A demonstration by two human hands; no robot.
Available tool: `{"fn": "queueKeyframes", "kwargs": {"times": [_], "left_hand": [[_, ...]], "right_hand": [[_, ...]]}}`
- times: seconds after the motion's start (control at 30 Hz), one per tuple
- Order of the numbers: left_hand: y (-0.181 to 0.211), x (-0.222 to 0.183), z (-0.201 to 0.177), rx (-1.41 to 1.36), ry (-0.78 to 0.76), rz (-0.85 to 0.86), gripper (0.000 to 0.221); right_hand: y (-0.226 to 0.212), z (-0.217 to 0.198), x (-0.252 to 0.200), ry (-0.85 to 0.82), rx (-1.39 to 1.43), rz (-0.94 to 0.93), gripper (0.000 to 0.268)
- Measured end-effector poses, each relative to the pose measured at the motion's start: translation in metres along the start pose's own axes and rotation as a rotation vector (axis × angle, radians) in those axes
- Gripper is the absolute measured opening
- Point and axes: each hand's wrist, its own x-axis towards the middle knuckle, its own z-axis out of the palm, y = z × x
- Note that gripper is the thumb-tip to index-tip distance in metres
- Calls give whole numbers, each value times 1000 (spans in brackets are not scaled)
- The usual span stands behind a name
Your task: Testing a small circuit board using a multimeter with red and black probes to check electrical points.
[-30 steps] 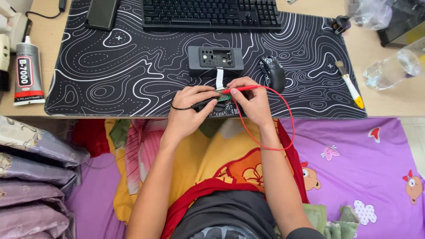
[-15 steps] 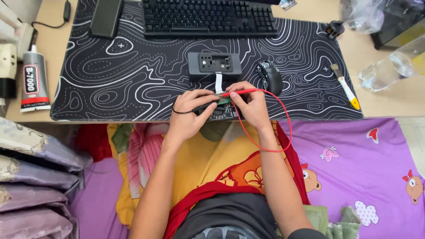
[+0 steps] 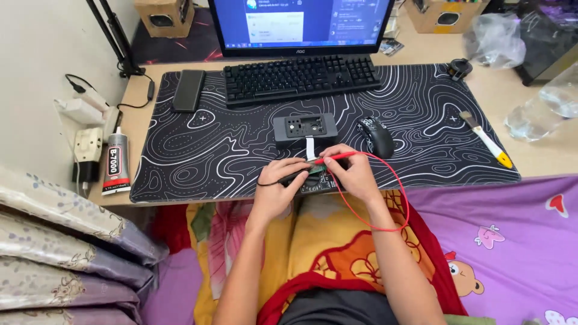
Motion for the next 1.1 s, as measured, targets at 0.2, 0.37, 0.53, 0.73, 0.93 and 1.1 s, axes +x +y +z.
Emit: {"fn": "queueKeyframes", "kwargs": {"times": [0.2, 0.37, 0.53, 0.73, 0.93, 1.1], "left_hand": [[6, 2, -2, -51, 13, -41, 19], [0, 1, 2, 2, -4, -46, 19], [13, 0, -3, -52, -5, -83, 19], [10, 1, -3, -49, 4, -67, 18], [5, -1, 0, -58, 30, -26, 17], [-4, -2, 4, -28, 34, 3, 17]], "right_hand": [[0, 0, 3, 2, -4, 7, 5], [8, -2, 2, -11, -38, -4, 4], [14, -9, 1, 173, -18, -82, 12], [28, -82, 13, 361, -355, -244, 21], [44, -97, 14, 192, -585, -46, 45], [33, -92, 10, 157, -570, -4, 44]]}}
